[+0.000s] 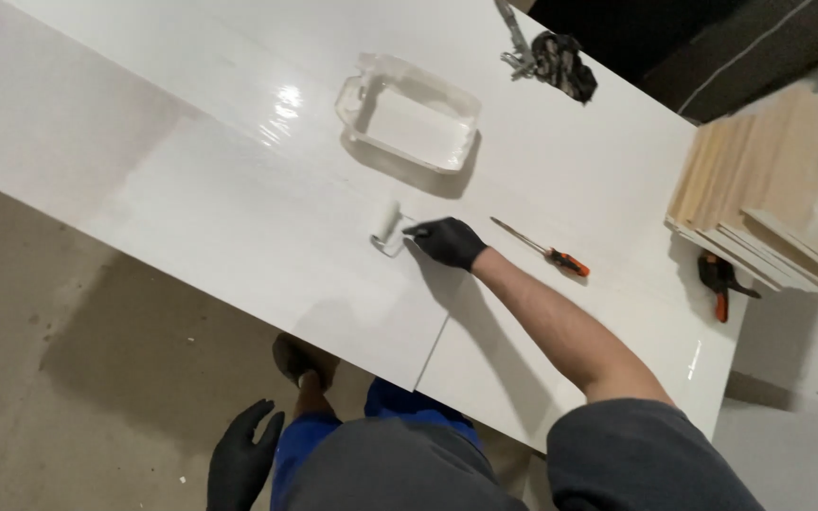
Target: A person is painting a long wooden board with white paint using a small roller on a workbench in a workshop.
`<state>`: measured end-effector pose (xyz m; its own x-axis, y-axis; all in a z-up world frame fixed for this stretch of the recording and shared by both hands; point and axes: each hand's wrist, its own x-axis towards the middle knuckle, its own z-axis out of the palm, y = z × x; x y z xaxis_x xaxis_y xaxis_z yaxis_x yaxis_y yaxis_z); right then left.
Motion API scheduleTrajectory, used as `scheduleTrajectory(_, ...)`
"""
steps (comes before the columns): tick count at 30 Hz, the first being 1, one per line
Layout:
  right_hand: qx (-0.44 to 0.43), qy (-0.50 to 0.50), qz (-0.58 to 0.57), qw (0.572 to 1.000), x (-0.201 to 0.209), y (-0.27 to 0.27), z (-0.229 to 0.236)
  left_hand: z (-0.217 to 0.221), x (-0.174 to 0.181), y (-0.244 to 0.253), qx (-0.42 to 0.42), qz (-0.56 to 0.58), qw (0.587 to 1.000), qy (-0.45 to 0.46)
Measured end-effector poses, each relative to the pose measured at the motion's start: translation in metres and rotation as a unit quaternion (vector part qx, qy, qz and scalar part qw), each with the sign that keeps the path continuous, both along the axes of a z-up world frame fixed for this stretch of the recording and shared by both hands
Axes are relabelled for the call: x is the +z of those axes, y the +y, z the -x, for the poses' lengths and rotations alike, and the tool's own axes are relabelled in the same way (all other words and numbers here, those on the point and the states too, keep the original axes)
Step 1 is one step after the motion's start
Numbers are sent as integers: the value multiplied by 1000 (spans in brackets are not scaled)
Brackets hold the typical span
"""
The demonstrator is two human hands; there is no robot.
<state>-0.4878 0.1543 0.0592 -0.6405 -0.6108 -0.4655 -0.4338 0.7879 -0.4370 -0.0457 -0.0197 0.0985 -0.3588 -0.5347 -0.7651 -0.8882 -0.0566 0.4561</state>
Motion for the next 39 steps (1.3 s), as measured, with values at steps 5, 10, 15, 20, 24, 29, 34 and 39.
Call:
scheduleTrajectory(5,1,44,39,998,-15,163,-9,16,-15,47,-63,42,997,23)
scheduleTrajectory(10,-95,-1,7,995,30,225,-58,18,-3,95,-54,32,997,33)
scheduleTrajectory(15,9,-29,113,993,15,241,-160,-10,-43,114,-77,124,983,108)
scheduleTrajectory(20,24,-33,99,994,-21,216,-211,-25,-25,114,-49,108,990,82)
scheduleTrajectory(24,-12,-73,83,994,-15,158,-216,-28,-3,89,-5,87,993,79)
scheduleTrajectory(29,58,-1,135,989,-46,10,-224,-53,-34,42,-5,97,992,85)
scheduleTrajectory(34,84,89,230,966,-78,-159,-232,-59,6,-22,29,48,997,54)
scheduleTrajectory(39,-90,-29,300,949,5,-228,-189,-68,-1,-91,97,17,995,-17)
